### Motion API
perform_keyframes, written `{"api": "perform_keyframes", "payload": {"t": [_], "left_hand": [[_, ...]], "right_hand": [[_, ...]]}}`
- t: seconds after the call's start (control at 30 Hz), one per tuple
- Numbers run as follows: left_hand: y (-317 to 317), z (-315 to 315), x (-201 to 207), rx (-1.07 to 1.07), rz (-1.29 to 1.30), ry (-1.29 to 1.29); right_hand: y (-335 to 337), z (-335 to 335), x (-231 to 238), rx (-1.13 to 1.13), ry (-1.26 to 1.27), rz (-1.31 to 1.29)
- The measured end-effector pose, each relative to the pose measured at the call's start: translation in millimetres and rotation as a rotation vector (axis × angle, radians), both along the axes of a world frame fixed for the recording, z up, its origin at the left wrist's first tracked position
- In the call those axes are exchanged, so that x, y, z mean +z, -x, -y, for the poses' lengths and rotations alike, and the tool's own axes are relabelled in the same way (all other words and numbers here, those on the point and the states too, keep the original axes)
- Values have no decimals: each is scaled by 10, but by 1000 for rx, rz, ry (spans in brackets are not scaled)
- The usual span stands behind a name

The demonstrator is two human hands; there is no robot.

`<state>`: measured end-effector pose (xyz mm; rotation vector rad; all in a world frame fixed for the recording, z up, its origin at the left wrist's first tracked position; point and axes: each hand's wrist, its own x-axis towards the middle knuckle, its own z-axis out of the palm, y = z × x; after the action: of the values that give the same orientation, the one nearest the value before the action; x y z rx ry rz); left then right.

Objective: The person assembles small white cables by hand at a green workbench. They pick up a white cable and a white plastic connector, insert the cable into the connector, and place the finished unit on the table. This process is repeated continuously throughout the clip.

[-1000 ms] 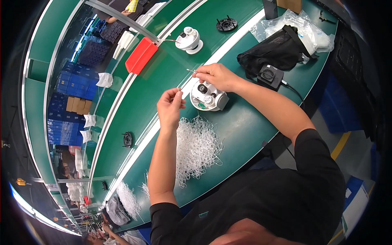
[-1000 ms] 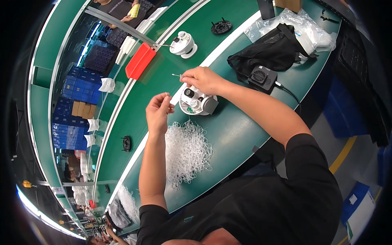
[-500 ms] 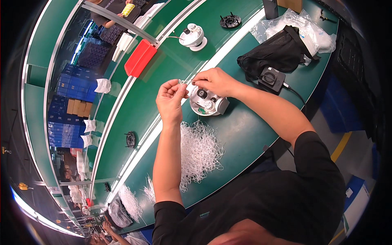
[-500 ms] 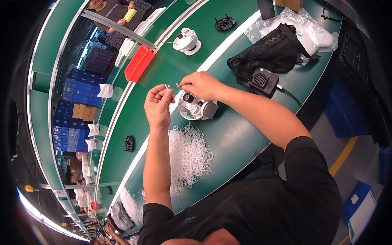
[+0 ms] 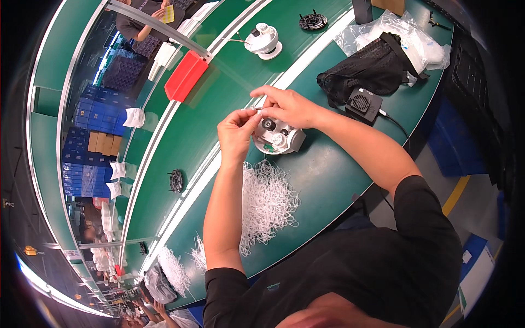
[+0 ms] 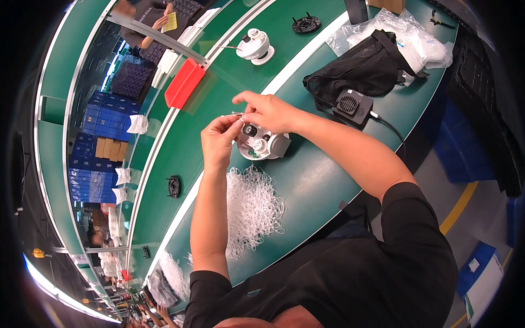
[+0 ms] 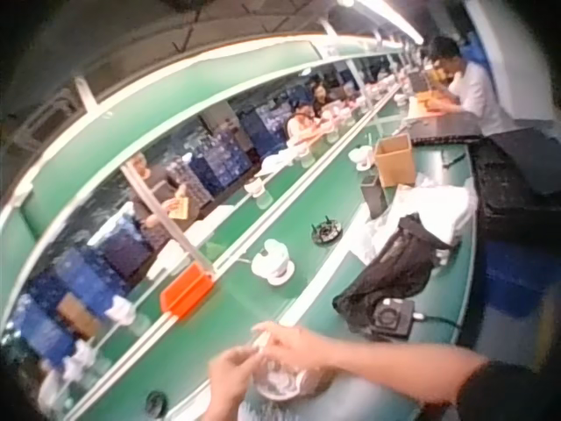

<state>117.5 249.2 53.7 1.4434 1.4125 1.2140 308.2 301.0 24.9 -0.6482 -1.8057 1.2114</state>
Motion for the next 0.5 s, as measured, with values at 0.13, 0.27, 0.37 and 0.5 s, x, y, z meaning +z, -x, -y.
{"api": "perform_keyframes", "payload": {"t": [0.13, 0.27, 0.37, 0.5], "left_hand": [[-55, 28, -40, 39, -158, -29], [-57, 5, -99, 35, -314, -83], [-70, 24, -77, -37, -550, -172], [-112, 42, -32, -77, -803, -230]], "right_hand": [[26, -24, -51, 19, 3, -69], [65, -11, -100, -116, -100, -38], [79, -83, -143, -64, 217, -191], [29, -125, -148, -64, 576, -339]]}}
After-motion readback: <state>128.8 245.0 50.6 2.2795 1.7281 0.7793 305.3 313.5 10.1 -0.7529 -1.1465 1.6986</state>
